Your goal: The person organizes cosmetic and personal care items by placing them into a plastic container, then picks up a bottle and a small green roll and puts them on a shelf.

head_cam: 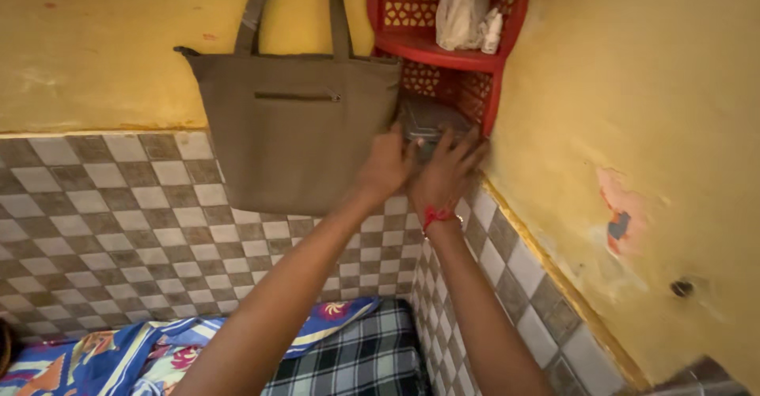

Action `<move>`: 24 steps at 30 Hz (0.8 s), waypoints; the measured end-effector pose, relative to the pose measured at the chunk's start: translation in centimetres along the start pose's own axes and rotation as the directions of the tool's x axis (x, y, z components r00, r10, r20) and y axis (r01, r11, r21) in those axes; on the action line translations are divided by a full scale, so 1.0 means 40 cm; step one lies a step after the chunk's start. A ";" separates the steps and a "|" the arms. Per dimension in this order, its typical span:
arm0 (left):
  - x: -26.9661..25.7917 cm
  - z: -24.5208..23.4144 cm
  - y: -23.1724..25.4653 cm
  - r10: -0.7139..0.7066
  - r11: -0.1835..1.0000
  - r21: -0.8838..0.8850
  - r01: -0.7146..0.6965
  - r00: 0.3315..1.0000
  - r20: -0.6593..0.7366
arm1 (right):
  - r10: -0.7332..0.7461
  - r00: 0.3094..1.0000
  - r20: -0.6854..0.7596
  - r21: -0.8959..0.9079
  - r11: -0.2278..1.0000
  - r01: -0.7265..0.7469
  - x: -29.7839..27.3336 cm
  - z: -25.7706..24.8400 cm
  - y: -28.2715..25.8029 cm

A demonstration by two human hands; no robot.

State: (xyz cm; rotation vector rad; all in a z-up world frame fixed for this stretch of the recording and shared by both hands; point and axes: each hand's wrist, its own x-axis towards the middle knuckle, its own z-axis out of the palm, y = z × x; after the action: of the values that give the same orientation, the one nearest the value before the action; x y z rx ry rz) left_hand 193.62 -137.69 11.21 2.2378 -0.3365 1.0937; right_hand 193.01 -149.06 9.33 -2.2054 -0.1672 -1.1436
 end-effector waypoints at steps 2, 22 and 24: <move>-0.003 -0.012 -0.012 -0.016 0.997 -0.070 0.017 1.000 0.012 | -0.049 0.998 -0.049 0.135 0.989 0.055 -0.026 -0.021 0.015; -1.700 -0.639 0.064 -0.886 0.435 0.204 0.877 0.457 -0.075 | -0.269 0.872 0.408 0.670 0.737 -0.086 -0.550 -0.201 -0.286; -1.770 -0.760 0.165 -0.866 0.393 0.127 0.911 0.413 -0.283 | -0.381 0.728 0.570 0.739 0.625 -0.251 -0.778 -0.178 -0.408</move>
State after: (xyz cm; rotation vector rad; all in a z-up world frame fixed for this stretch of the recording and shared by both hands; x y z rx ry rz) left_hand 127.34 -126.54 -27.02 1.9849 1.0954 0.6839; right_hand 162.72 -135.09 -3.82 -1.6556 -0.9110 -0.0834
